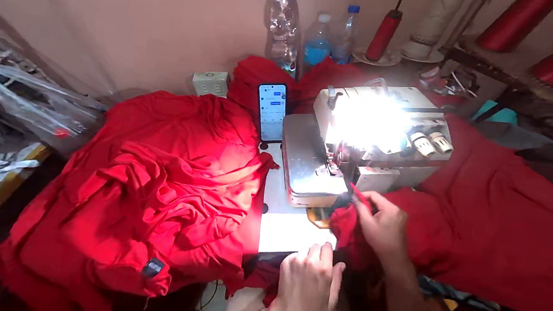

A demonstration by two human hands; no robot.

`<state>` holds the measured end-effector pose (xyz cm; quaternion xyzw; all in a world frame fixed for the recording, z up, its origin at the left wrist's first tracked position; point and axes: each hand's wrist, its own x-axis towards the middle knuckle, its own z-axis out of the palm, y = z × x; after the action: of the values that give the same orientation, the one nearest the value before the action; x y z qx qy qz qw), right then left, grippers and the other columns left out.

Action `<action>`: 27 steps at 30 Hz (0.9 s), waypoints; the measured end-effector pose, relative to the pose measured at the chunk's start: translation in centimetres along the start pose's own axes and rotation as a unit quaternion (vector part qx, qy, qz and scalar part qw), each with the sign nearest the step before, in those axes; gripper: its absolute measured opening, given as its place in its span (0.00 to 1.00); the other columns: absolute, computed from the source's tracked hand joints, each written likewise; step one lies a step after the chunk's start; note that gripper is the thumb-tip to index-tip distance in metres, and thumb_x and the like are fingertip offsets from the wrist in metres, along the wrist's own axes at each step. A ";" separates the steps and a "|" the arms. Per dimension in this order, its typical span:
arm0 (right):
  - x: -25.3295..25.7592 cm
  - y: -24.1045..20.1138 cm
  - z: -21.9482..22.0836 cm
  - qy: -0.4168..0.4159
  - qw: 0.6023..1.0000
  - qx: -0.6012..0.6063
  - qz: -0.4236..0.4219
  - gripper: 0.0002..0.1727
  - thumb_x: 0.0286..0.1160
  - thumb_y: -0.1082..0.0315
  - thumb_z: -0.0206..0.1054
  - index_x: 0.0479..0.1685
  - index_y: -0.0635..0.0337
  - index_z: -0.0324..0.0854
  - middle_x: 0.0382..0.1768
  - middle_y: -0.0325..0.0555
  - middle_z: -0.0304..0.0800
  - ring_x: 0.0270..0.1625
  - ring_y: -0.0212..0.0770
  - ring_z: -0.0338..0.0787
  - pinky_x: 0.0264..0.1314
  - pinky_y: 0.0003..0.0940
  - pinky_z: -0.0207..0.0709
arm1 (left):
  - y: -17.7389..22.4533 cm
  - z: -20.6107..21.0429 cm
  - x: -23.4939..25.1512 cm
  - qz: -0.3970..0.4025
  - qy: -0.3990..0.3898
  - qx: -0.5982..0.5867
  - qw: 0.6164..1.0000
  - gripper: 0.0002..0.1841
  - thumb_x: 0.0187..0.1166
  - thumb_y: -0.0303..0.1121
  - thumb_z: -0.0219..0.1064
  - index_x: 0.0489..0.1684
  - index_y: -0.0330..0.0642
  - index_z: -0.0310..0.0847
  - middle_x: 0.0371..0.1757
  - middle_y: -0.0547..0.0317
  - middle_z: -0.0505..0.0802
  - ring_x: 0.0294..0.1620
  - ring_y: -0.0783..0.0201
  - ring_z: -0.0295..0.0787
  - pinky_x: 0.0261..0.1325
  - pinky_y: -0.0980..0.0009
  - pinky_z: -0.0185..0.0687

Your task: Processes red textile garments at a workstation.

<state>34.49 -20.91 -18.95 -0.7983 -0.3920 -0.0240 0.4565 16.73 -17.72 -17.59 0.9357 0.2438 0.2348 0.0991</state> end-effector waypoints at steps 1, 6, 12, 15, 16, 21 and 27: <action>0.4 0.1 -0.6 -0.003 1.000 -0.011 0.010 0.10 0.75 0.71 0.66 0.39 0.70 0.89 0.30 0.60 0.91 0.34 0.55 0.90 0.40 0.56 0.79 | -0.2 -0.1 -0.1 0.004 0.001 -0.022 1.000 0.17 0.74 0.42 0.66 0.44 0.36 0.93 0.26 0.54 0.92 0.21 0.56 0.91 0.19 0.60 0.81; -2.3 -1.7 -1.9 -0.055 0.984 0.150 -0.085 0.15 0.77 0.59 0.65 0.35 0.61 0.92 0.32 0.35 0.94 0.36 0.16 0.88 0.42 0.15 0.81 | -1.2 -0.5 0.5 0.023 0.063 -0.154 0.986 0.28 0.80 0.46 0.63 0.67 0.29 0.83 0.67 0.43 0.91 0.64 0.49 0.91 0.64 0.58 0.85; -4.6 -3.8 -4.0 -0.018 0.951 0.240 -0.195 0.17 0.90 0.55 0.57 0.44 0.54 0.89 0.43 0.30 0.93 0.48 0.15 0.87 0.52 0.10 0.79 | -1.6 -2.5 -0.2 0.036 0.081 -0.349 0.933 0.16 0.78 0.37 0.69 0.53 0.32 0.86 0.36 0.55 0.94 0.41 0.66 0.89 0.54 0.69 0.82; -5.0 -4.5 -4.3 0.005 0.943 0.261 -0.208 0.16 0.91 0.54 0.56 0.49 0.46 0.89 0.48 0.22 0.91 0.53 0.14 0.86 0.57 0.10 0.79 | -1.5 -3.1 -0.7 0.050 0.072 -0.383 0.919 0.13 0.82 0.35 0.66 0.46 0.33 0.89 0.40 0.51 0.93 0.46 0.66 0.88 0.56 0.74 0.80; -5.1 -4.7 -4.4 -0.003 0.939 0.268 -0.215 0.16 0.92 0.53 0.55 0.51 0.45 0.89 0.50 0.21 0.89 0.55 0.14 0.85 0.59 0.10 0.78 | -1.5 -3.1 -0.7 0.052 0.068 -0.389 0.917 0.16 0.84 0.39 0.64 0.52 0.32 0.87 0.46 0.48 0.92 0.53 0.65 0.86 0.62 0.74 0.79; -5.7 -5.5 -5.2 -0.061 0.928 0.269 -0.249 0.18 0.92 0.52 0.54 0.55 0.47 0.88 0.52 0.25 0.86 0.59 0.13 0.81 0.62 0.08 0.74 | -1.5 -2.0 -0.8 0.097 0.093 -0.401 0.906 0.12 0.82 0.37 0.65 0.46 0.36 0.87 0.43 0.54 0.92 0.54 0.64 0.86 0.64 0.71 0.76; -6.4 -4.8 -5.9 0.089 0.940 0.216 -0.248 0.10 0.85 0.53 0.65 0.49 0.44 0.87 0.46 0.19 0.85 0.51 0.09 0.82 0.54 0.05 0.74 | -1.5 -3.9 -1.5 0.125 0.152 -0.320 0.927 0.11 0.85 0.38 0.64 0.34 0.42 0.86 0.33 0.60 0.88 0.47 0.67 0.85 0.59 0.78 0.76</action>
<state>28.84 -27.89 -14.67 -0.5521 -0.5313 -0.1224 0.6308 13.07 -16.87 -15.24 0.8301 0.0487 0.4506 0.3248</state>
